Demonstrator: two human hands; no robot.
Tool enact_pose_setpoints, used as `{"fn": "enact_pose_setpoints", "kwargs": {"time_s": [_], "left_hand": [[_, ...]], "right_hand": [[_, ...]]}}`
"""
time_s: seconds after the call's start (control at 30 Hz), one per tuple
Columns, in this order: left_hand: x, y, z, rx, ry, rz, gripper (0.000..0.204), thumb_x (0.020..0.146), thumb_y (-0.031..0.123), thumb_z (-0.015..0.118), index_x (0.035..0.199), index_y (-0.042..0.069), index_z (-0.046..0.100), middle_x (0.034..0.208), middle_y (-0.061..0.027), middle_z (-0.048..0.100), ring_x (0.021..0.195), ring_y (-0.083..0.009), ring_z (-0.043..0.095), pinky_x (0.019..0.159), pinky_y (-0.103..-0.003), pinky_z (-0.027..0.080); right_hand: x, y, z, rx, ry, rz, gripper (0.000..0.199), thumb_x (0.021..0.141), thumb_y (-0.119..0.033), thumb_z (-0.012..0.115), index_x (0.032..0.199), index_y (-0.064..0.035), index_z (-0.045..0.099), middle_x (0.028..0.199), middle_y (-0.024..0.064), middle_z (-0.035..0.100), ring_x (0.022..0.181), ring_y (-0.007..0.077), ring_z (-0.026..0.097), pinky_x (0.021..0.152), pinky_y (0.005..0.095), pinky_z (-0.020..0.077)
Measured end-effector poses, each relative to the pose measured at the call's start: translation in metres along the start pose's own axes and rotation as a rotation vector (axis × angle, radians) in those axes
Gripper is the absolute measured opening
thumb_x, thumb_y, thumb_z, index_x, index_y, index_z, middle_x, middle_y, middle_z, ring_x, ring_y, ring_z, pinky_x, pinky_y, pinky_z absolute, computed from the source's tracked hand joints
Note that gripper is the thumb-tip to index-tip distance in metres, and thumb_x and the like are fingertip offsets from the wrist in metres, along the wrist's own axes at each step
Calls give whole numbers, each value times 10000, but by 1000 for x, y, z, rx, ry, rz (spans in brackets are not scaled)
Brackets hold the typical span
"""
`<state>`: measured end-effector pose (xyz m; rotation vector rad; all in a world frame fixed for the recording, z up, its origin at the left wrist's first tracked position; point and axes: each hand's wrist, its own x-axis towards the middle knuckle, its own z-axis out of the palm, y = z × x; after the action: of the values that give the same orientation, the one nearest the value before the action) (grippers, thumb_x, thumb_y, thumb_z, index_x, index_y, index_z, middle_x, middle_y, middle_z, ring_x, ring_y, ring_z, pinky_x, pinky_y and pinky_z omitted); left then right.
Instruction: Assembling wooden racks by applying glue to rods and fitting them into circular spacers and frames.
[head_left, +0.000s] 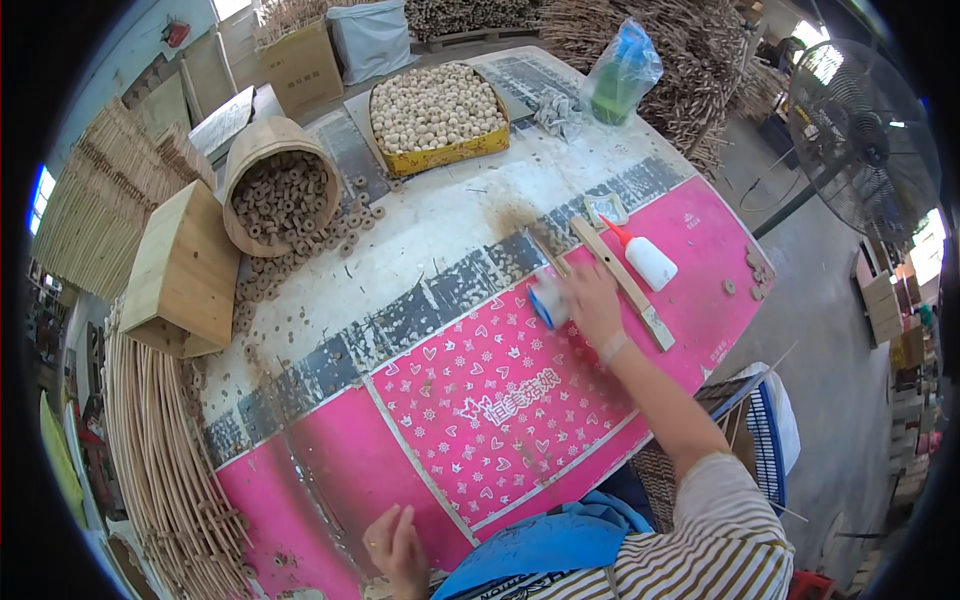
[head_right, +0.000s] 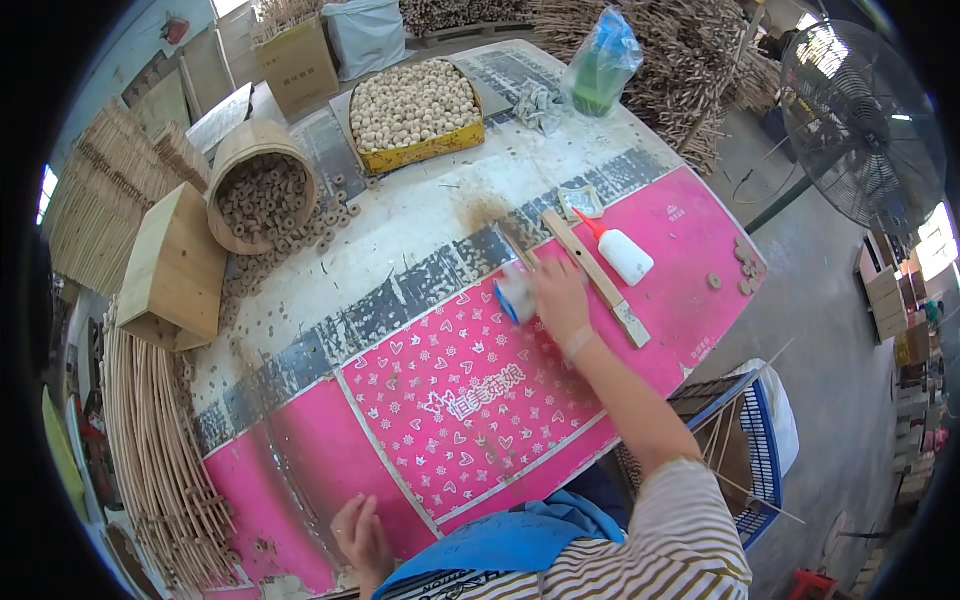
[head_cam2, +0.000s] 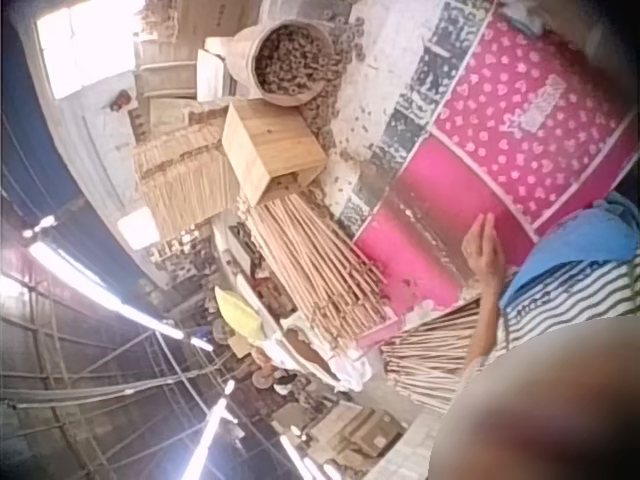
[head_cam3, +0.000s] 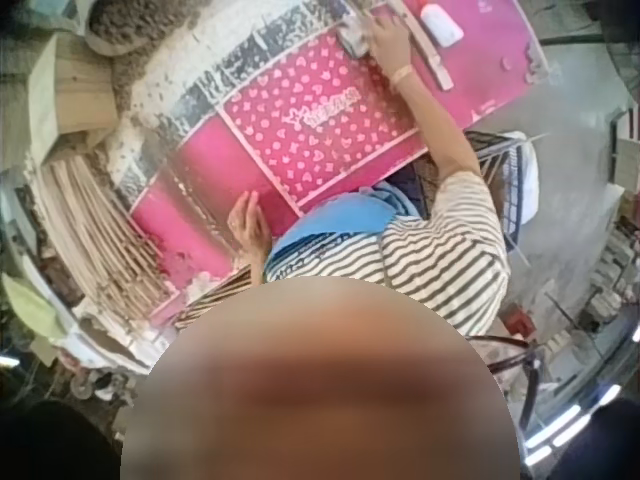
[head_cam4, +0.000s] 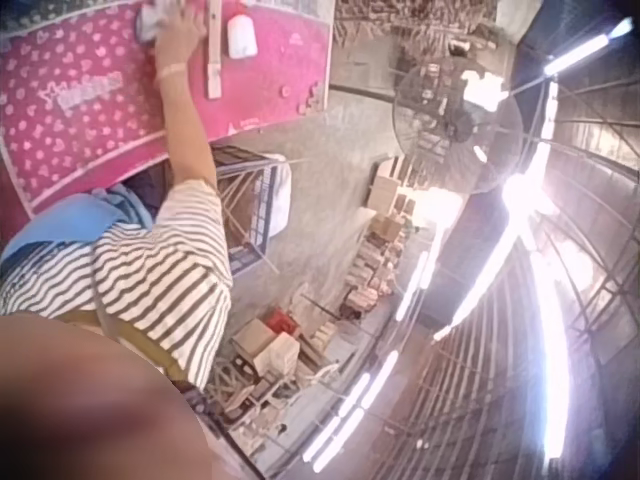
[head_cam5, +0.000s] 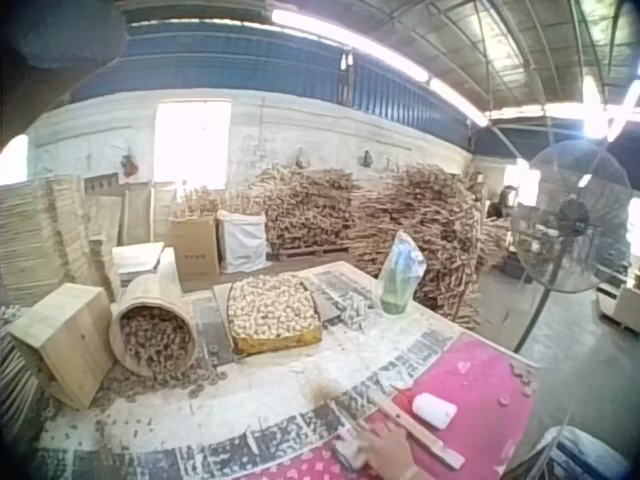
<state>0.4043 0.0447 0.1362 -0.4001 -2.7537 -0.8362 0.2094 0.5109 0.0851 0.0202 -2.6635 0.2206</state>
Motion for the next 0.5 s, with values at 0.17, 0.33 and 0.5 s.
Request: {"fn": "enact_pose_setpoints", "kwargs": {"time_s": [0.17, 0.33, 0.5], "left_hand": [[13, 16, 24, 26, 25, 9, 336, 894, 19, 666, 1213, 80, 753, 1189, -129, 689, 1087, -312, 661, 965, -448, 465], [19, 3, 12, 117, 124, -85, 293, 936, 33, 639, 1208, 30, 748, 1217, -165, 690, 1134, -343, 632, 993, -452, 462], [-20, -41, -16, 187, 318, -310, 332, 1018, 20, 550, 1321, -46, 668, 1297, -195, 643, 1196, -349, 597, 1051, -452, 468]], "right_hand": [[106, 15, 61, 138, 95, 6, 165, 796, -110, 715, 959, -135, 703, 983, 83, 635, 1009, 317, 584, 903, 437, 494], [41, 25, 16, 259, -29, -57, 228, 823, -95, 726, 1051, -109, 711, 1030, 107, 634, 1052, 333, 589, 922, 453, 490], [-99, 7, -91, 201, -247, -48, 365, 834, -74, 723, 1198, -62, 700, 1096, 159, 619, 1096, 385, 588, 971, 470, 477]]}}
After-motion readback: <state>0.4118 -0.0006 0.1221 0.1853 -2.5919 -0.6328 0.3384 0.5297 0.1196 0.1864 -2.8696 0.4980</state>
